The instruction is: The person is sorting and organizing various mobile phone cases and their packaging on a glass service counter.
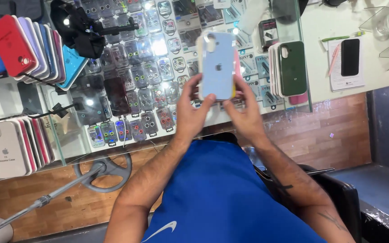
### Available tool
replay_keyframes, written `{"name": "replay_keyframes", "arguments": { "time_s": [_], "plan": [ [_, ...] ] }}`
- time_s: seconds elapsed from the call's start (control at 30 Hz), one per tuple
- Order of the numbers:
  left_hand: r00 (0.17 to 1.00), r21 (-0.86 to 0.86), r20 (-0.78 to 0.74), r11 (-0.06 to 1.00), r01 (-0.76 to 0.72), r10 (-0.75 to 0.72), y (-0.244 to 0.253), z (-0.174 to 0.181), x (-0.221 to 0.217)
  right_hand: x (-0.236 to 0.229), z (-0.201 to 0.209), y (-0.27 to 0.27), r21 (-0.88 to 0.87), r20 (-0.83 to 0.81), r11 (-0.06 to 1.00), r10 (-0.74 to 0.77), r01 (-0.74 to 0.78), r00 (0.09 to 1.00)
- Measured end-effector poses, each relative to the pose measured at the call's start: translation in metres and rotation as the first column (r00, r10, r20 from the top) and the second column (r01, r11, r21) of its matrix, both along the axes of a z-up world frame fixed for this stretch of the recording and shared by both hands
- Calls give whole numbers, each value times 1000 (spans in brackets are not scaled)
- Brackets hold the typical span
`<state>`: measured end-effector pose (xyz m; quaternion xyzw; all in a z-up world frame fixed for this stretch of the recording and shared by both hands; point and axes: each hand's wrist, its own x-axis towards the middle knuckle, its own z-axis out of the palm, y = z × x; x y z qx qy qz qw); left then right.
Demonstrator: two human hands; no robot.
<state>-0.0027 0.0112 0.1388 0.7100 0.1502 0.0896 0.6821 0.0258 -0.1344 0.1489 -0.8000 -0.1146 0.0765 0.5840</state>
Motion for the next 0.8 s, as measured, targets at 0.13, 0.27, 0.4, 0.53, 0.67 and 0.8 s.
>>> {"name": "replay_keyframes", "arguments": {
  "time_s": [0.13,0.27,0.4,0.53,0.67,0.8],
  "plan": [
    [998,-119,-13,991,55,-57,-23,-18,6,18,-11,-28,-95,34,995,8,-5,999],
    [990,-163,-75,981,109,-122,-32,-36,5,23,-21,-38,-174,6,985,25,-23,1000],
    [981,-165,-71,972,165,-179,-23,-37,6,31,-41,-48,-77,87,996,55,-48,995],
    [992,-113,-27,986,119,-123,-11,-46,2,31,-41,-55,-35,156,999,43,-38,987],
    [1000,-23,-21,1000,12,-13,34,-60,-9,18,-16,-51,-148,475,986,8,71,880],
    [935,114,15,928,-353,354,114,-86,-36,14,-51,-60,-221,691,970,226,-97,687]
  ]
}}
